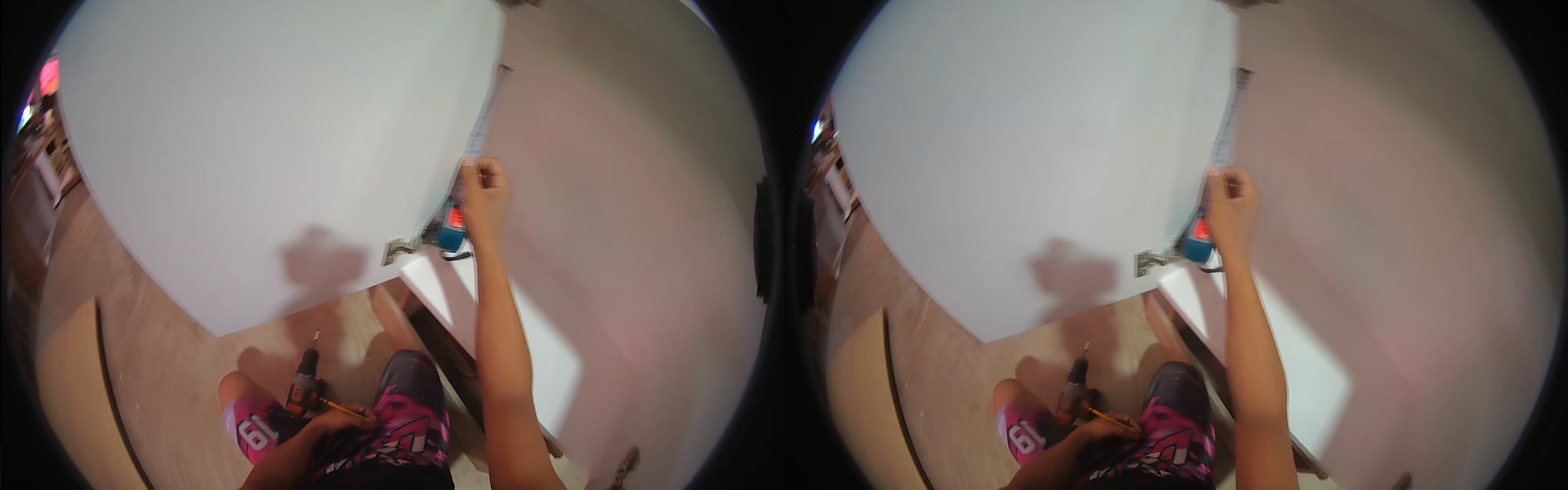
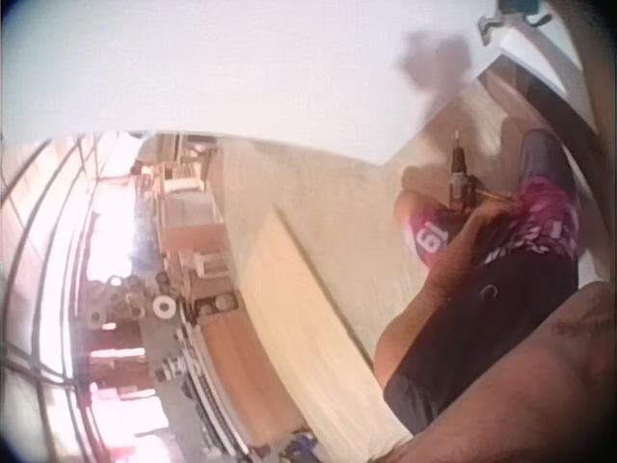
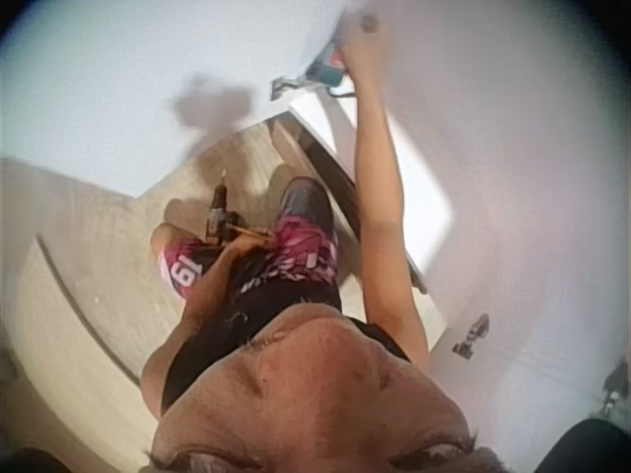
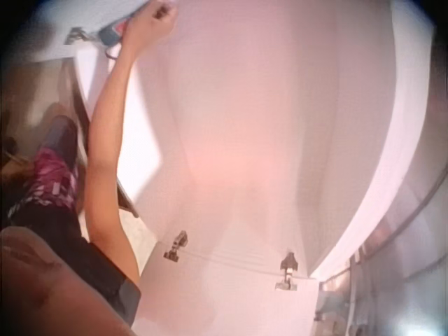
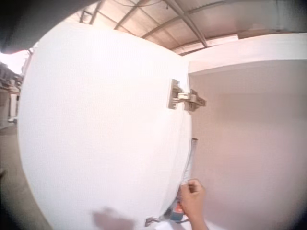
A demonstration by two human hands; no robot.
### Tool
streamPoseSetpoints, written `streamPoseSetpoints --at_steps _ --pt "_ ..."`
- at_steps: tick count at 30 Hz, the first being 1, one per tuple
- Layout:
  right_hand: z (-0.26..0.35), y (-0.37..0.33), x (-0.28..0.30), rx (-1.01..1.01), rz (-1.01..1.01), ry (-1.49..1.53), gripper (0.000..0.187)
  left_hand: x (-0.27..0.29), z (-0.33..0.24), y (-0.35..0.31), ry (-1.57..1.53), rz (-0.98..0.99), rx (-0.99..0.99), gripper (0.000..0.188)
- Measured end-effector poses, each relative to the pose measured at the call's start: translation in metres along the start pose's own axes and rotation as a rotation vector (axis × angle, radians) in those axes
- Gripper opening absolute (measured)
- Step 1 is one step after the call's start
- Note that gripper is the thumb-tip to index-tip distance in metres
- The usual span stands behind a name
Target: The person measures and marks a white cabinet door with a tape measure and pencil, then hammers nails into the marked spots and uses a cordless drill to drive screws into the door.
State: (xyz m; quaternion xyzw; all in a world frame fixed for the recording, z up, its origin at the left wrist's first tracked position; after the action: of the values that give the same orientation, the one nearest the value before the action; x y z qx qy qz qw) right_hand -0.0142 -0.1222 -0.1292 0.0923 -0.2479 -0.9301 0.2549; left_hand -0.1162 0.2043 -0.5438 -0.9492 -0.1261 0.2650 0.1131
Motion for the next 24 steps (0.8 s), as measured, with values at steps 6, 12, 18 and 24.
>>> streamPoseSetpoints --at_steps 6,12,18,24 --pt "-0.009 0.003 0.006 0.019 -0.036 -0.042 0.020 -0.001 0.004 -0.003 -0.105 0.102 -0.069 0.023" --pt "-0.012 0.006 0.008 0.034 0.050 0.036 0.022 -0.009 -0.001 -0.002 -0.122 0.086 -0.115 0.021" --pt "-0.011 0.007 0.007 0.028 0.042 0.034 0.024 -0.001 0.013 0.009 -0.094 0.123 -0.132 0.020" --pt "-0.014 0.009 0.006 0.027 0.048 0.049 0.025 0.003 0.019 0.016 -0.065 0.151 -0.162 0.021"
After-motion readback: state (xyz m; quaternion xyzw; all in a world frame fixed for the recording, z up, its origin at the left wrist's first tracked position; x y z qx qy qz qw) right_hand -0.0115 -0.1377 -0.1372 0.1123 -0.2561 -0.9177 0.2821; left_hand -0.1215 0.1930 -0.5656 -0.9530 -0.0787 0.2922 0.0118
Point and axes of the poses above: each hand's wrist, its own y-axis towards the middle knuckle, its own x-axis out of the back of the hand, z = x × y, the point moved 4 cm from there along y, towards the middle knuckle, and after that the axes turned 13 degrees about -x, right-handed, at the moved point
